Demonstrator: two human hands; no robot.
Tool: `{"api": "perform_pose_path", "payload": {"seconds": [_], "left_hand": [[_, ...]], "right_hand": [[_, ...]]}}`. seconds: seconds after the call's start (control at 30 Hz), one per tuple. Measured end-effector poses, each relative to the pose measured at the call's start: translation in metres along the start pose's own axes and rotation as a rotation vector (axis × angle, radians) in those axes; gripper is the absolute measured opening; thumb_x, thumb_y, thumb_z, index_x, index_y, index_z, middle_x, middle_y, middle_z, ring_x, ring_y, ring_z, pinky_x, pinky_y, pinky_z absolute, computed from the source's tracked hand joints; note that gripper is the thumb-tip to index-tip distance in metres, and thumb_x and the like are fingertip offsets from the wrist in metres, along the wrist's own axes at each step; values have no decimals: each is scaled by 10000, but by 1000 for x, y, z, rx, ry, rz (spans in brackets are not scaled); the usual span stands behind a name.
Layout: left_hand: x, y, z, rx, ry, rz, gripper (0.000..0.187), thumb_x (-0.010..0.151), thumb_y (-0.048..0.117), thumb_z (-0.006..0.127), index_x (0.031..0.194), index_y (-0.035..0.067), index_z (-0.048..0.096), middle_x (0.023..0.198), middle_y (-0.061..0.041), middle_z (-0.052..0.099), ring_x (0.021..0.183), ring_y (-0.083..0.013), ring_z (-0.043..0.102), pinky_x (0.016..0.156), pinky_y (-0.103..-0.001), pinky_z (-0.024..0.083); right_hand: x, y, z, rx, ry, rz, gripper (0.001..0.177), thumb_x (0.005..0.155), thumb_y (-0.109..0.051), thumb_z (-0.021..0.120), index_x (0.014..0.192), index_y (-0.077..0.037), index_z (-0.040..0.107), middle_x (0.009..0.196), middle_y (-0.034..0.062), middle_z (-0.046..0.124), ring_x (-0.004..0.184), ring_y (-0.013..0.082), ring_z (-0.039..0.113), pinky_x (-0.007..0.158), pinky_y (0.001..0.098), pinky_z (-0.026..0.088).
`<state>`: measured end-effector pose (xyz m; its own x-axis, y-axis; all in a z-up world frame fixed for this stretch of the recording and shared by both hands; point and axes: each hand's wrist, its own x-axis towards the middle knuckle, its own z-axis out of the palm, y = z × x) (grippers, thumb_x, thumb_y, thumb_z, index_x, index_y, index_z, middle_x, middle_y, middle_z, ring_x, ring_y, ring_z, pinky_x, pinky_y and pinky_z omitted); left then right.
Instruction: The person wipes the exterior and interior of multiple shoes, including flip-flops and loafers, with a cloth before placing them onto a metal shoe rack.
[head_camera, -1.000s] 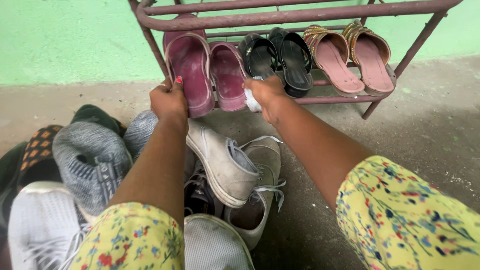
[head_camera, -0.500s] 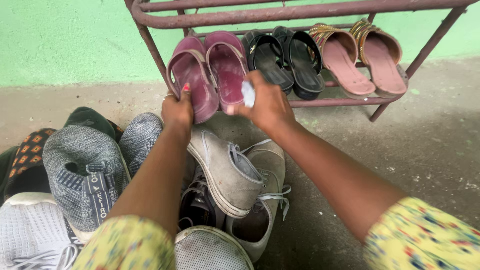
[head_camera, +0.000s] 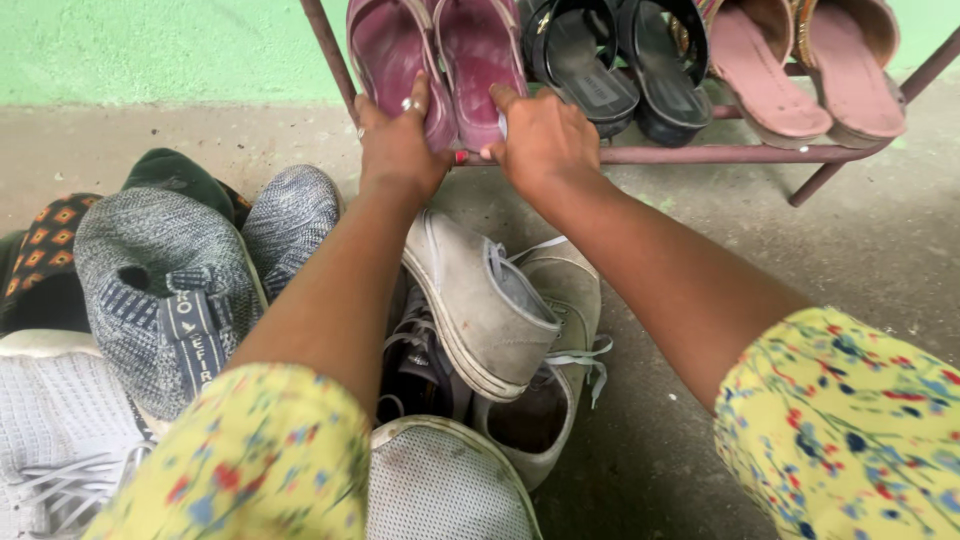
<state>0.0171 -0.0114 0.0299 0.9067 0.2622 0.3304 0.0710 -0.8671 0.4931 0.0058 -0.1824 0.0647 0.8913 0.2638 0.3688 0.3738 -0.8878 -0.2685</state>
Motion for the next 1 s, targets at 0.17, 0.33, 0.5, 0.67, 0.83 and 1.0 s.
{"api": "perform_pose_path", "payload": {"seconds": [0.17, 0.33, 0.5, 0.67, 0.83, 1.0], "left_hand": [[14, 18, -2, 114, -91, -222, 1073, 799, 254, 875, 1603, 471, 198, 1645, -295, -54, 1495, -472, 273, 1163, -428, 370], [7, 21, -9, 163, -127, -250, 1164, 835, 321, 857, 1626, 389, 6, 1660, -309, -91, 1496, -435, 301, 1133, -454, 402], [-26, 30, -12, 147, -17, -270, 1298, 794, 363, 895, 1615, 281, -107, 1664, -300, -42, 1513, -423, 283, 1134, -447, 401], [-59, 43, -19, 166, -13, -191, 1312, 764, 358, 910, 1605, 296, -96, 1667, -273, -34, 1547, -422, 150, 1173, -485, 316], [-92, 49, -37, 150, 22, -103, 1228, 748, 301, 904, 1609, 269, 29, 1662, -256, 21, 1539, -408, 139, 1172, -478, 306], [-141, 52, -67, 187, -14, 6, 1075, 741, 268, 895, 1582, 210, 228, 1610, -225, 176, 1463, -421, 254, 1159, -478, 315]], "right_hand": [[13, -3, 19, -51, 15, 16, 651, 856, -365, 807, 1440, -232, 552, 1209, 222, 651, 1123, 405, 654, 903, 508, 542], [14, -1, 26, -69, 12, 10, 683, 868, -372, 780, 1477, -250, 496, 1214, 235, 632, 1102, 417, 649, 875, 522, 539], [14, 0, 18, -129, -62, 7, 618, 1022, -251, 654, 1595, -303, 429, 1253, 236, 673, 1143, 411, 672, 927, 530, 545], [-11, -10, -4, -129, -183, 66, 1077, 851, -322, 804, 1644, -259, 78, 1316, 226, 585, 1183, 396, 606, 931, 515, 514], [-45, -21, -28, -92, -3, -31, 916, 872, -264, 790, 1605, -250, 241, 1315, 249, 564, 1121, 422, 637, 896, 522, 531], [-73, -39, -62, -122, 4, -89, 542, 903, -301, 786, 1367, -136, 560, 1300, 215, 605, 1123, 420, 657, 932, 516, 536]]}}
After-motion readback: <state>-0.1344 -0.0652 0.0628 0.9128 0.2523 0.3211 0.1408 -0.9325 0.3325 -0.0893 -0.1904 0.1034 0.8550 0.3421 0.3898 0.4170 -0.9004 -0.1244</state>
